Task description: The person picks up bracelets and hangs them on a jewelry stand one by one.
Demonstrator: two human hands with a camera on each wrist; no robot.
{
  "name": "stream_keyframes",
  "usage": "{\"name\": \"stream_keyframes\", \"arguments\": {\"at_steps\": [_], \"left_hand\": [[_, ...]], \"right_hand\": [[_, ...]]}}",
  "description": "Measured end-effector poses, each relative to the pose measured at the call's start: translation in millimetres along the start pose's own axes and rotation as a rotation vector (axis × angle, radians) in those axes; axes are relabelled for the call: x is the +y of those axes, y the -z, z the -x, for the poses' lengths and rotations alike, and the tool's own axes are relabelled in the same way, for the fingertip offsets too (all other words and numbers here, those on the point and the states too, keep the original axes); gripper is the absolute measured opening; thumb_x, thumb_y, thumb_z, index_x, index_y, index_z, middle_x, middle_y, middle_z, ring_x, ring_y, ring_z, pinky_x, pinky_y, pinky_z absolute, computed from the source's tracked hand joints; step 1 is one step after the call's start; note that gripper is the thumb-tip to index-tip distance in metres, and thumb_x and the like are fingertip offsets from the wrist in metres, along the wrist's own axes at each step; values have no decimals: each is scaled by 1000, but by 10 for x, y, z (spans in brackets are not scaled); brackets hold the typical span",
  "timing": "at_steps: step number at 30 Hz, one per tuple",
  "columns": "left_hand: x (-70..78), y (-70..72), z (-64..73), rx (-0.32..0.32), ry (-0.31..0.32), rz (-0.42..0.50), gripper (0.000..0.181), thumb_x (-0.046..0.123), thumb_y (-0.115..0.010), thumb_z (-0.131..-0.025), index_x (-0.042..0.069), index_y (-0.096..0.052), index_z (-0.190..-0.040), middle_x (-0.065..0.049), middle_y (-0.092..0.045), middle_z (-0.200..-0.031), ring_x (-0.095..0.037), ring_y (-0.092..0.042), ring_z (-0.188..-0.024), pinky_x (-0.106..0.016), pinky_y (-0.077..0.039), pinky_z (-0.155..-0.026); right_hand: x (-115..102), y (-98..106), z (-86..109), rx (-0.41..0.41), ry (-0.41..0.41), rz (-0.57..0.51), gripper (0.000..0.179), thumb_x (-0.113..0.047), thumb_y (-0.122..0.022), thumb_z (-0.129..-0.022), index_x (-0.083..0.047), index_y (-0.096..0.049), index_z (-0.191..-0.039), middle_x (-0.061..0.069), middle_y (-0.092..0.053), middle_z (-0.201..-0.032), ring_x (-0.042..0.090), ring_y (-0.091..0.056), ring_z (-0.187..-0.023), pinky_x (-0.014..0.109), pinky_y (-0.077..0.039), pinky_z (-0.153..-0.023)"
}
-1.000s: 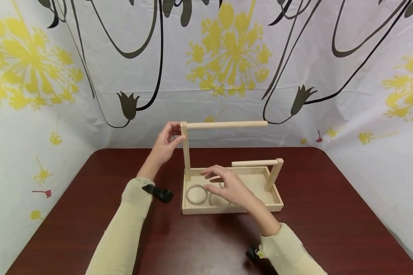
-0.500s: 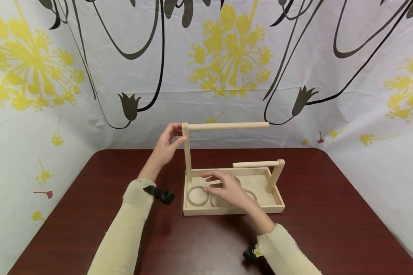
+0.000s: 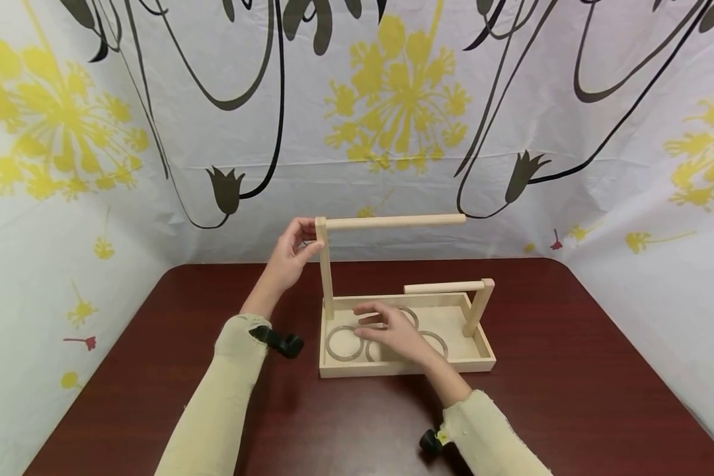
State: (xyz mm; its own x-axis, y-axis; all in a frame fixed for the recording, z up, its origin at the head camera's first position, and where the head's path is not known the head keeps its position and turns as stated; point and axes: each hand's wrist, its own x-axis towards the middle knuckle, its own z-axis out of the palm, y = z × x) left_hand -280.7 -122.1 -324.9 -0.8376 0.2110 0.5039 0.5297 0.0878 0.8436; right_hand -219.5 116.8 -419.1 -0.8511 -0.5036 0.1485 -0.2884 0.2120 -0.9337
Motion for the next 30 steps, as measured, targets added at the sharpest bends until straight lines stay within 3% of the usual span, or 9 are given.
{"name": "stream_keyframes", "arguments": {"at_steps": [3, 8, 14, 20, 30], "left_hand": [[1, 3, 4, -1, -6, 5, 33, -9, -58, -95, -13, -47, -125, -9, -57, -113, -4, -55, -99, -19, -48, -89], [7, -4, 8, 4, -12, 0, 32, -9, -57, -94, -13, -47, -124, -14, -58, -114, -3, -55, -99, -20, -48, -91], [4, -9, 13, -7, -10, 4, 32, -8, -57, -96, -12, -47, -125, -13, -57, -115, -4, -55, -100, -26, -48, -93], [-23, -9, 17, -22, -7, 12, 33, -7, -57, -96, -11, -46, -127, -14, -57, -115, -5, -55, -101, -19, -50, -88], [-3, 6, 14, -12, -11, 12, 32, -8, -57, -96, -13, -47, -125, -14, -57, -114, -4, -55, -101, -18, -49, -88]], "right_hand": [[20, 1, -5, -12, -11, -12, 50, -12, -68, -94, 9, -50, -135, 31, -52, -140, 48, -56, -124, 40, -55, -97], [41, -5, -13, -34, -46, -28, 52, -13, -65, -95, 12, -47, -137, 33, -50, -140, 48, -55, -126, 42, -54, -99], [59, -50, -44, -38, -101, -31, 55, -13, -66, -94, 12, -45, -138, 33, -48, -142, 49, -52, -129, 46, -50, -104], [63, -93, -43, -33, -121, -7, 55, -14, -67, -94, 8, -46, -139, 31, -50, -141, 47, -53, -129, 47, -49, -105], [49, -174, -75, -24, -108, 24, 54, -13, -70, -92, 8, -49, -137, 30, -55, -136, 44, -54, -128, 49, -44, -110]]}}
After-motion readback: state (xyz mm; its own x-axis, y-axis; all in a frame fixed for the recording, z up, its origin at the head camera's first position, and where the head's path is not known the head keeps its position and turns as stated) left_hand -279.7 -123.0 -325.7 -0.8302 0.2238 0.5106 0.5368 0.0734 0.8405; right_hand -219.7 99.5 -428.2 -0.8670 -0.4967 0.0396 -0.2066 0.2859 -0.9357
